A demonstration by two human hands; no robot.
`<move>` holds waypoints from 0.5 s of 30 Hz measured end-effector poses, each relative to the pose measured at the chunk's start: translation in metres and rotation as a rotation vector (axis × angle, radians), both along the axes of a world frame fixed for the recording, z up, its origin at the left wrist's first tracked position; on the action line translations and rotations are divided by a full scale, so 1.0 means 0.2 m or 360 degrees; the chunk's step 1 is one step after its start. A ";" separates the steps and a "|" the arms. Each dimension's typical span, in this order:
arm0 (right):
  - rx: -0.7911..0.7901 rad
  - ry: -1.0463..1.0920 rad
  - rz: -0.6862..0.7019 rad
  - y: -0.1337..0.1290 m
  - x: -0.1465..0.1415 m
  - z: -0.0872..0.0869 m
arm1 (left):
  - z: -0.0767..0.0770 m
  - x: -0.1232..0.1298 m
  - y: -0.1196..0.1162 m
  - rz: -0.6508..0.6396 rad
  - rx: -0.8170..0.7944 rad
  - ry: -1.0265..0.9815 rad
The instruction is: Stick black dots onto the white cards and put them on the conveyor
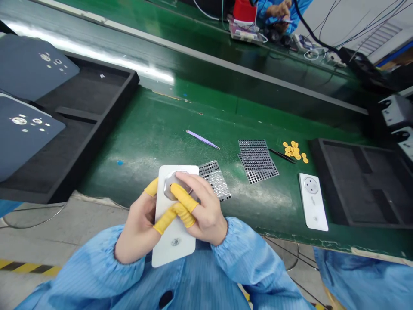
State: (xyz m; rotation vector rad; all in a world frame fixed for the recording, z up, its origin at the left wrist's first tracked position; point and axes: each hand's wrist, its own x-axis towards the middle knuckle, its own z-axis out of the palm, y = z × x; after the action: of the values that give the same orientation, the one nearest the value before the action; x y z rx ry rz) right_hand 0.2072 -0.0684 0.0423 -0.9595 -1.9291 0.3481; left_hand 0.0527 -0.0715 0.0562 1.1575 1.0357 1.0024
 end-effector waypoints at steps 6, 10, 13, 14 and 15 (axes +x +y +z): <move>-0.0730 0.0841 -0.0256 0.03 -0.06 -0.03 | 0.03 0.03 0.08 0.0069 -0.0258 -0.0367; -0.0977 0.1164 0.0024 0.04 -0.12 -0.05 | 0.02 0.00 0.11 0.0205 -0.0076 -0.0047; -0.0842 0.1217 0.0133 0.06 -0.16 -0.15 | -0.05 -0.03 0.10 0.0230 0.0080 0.0154; -0.0677 0.1207 0.0208 0.09 -0.17 -0.21 | -0.09 -0.04 0.10 0.0196 0.0108 0.0156; -0.0577 0.1197 0.0231 0.13 -0.17 -0.26 | -0.13 -0.03 0.11 0.0162 0.0115 0.0137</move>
State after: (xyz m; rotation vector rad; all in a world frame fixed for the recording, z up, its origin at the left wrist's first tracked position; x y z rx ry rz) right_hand 0.1734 -0.0433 -0.0102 -0.7557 -1.2583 1.0126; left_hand 0.0467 -0.0498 0.0292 1.2260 1.1443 1.0851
